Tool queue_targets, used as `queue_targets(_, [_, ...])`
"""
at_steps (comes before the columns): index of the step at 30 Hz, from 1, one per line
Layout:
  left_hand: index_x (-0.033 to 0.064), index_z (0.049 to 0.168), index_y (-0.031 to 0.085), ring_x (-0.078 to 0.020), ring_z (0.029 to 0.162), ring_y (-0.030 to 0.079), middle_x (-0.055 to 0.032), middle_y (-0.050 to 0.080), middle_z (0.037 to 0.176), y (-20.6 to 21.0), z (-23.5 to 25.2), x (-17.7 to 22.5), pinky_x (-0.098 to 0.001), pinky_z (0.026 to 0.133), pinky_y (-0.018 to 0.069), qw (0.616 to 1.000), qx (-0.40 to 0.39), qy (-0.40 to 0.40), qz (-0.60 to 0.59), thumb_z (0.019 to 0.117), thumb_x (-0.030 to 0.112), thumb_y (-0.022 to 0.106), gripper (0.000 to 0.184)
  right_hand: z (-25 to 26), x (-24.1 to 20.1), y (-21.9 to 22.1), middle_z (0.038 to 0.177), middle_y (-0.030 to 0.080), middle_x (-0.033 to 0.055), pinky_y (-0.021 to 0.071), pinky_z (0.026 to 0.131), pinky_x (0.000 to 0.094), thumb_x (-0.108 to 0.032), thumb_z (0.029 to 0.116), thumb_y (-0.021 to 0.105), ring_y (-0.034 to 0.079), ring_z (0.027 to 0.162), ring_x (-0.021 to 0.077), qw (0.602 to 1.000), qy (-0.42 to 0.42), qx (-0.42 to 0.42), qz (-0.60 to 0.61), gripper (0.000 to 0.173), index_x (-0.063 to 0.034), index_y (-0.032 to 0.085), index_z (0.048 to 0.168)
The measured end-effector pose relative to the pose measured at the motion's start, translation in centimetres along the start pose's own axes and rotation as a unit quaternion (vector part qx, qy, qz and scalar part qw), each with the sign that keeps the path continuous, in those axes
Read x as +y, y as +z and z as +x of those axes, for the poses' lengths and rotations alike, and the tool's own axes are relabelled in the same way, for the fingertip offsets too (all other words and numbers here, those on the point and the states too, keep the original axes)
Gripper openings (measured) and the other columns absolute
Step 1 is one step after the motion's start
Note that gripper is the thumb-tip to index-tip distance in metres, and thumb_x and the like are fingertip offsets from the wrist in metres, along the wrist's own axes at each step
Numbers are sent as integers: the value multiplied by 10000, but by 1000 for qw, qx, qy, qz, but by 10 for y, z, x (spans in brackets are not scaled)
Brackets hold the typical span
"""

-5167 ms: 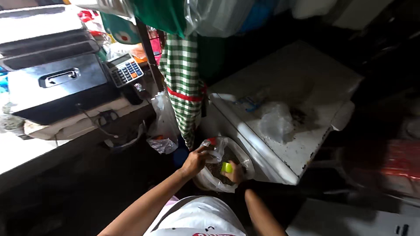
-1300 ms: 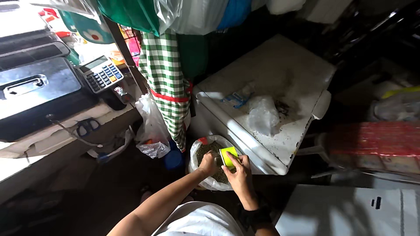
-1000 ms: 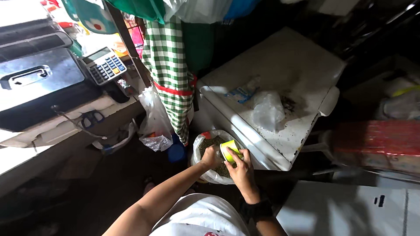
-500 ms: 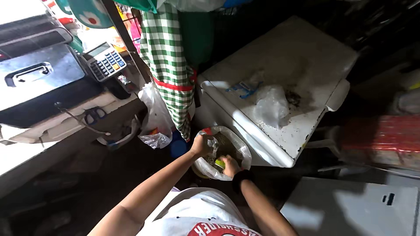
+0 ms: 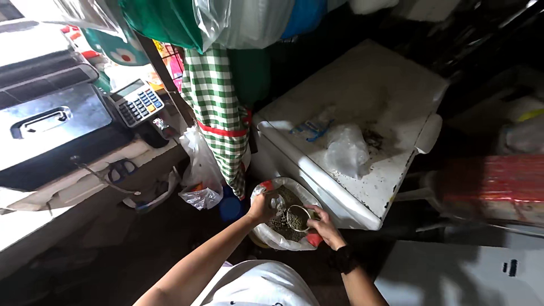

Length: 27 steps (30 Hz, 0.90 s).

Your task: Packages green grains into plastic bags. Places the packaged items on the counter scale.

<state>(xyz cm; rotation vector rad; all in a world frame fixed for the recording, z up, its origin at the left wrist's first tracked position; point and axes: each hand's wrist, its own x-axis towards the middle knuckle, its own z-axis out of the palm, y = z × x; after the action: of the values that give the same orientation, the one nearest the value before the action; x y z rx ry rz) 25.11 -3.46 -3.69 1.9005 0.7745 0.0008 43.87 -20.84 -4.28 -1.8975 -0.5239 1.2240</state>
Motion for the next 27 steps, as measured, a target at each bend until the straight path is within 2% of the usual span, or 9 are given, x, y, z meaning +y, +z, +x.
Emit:
queue_targets(3, [-5, 1337, 635, -339, 1116, 661, -225, 645, 1307, 8, 3, 1, -502, 1016, 501, 1000, -7, 13, 11, 855, 73, 755, 503, -16, -25, -3, 1283, 636, 178, 611, 711, 427, 52, 834, 667, 689, 966, 258, 998, -54, 32, -15, 532, -34, 612, 1356])
queue_targets(4, [-10, 1336, 634, -339, 1099, 662, -227, 647, 1298, 11, 4, 2, -500, 1003, 505, 1000, -10, 19, 11, 854, 70, 754, 503, -19, -32, -3, 1310, 637, 170, 608, 752, 413, 36, 832, 689, 686, 1010, 242, 996, -77, 39, -28, 534, -26, 616, 1358])
queue_targets(6, [-13, 1336, 634, -343, 1131, 655, -231, 640, 1310, 14, 5, 6, -490, 1017, 505, 999, -13, 30, 7, 848, 61, 755, 508, -23, -41, -1, 1342, 645, 151, 585, 909, 374, -28, 828, 723, 674, 1120, 204, 986, -135, 44, -86, 540, -17, 624, 1359])
queue_targets(8, [-10, 1341, 636, -346, 1183, 642, -232, 631, 1335, 16, 3, 11, -489, 1046, 494, 999, -15, 29, 4, 844, 54, 762, 517, -28, -52, 5, 1330, 668, 152, 522, 1031, 398, -99, 835, 760, 657, 1192, 223, 969, -177, 54, -164, 536, -24, 644, 1353])
queue_targets(10, [-14, 1337, 637, -342, 1185, 642, -235, 634, 1328, 14, 2, 18, -484, 1052, 489, 1000, -14, 27, 1, 841, 57, 769, 518, -35, -64, 13, 1294, 687, 174, 479, 1073, 459, -125, 834, 778, 643, 1209, 293, 951, -197, 74, -225, 527, -30, 666, 1340])
queue_targets(13, [-11, 1336, 639, -337, 1218, 629, -231, 634, 1334, 13, 0, 22, -474, 1078, 473, 999, -16, 28, 5, 844, 78, 783, 521, -42, -73, 26, 1261, 692, 197, 454, 1081, 482, -125, 830, 790, 625, 1200, 346, 934, -211, 105, -270, 511, -37, 686, 1323])
queue_targets(21, [-29, 1328, 635, -340, 1213, 628, -236, 626, 1338, 16, 1, 16, -470, 1069, 479, 999, -18, 35, -2, 836, 48, 764, 514, -47, -80, 36, 1258, 663, 231, 486, 1040, 472, -140, 841, 795, 621, 1171, 357, 919, -215, 135, -301, 508, -65, 687, 1331])
queue_targets(27, [-19, 1364, 611, -326, 1128, 669, -233, 611, 1358, 16, -5, 15, -451, 1010, 527, 1000, -10, 12, -24, 849, 36, 752, 536, -51, -79, 42, 1239, 668, 236, 499, 1019, 465, -131, 828, 808, 627, 1151, 361, 913, -237, 143, -299, 513, -55, 692, 1322])
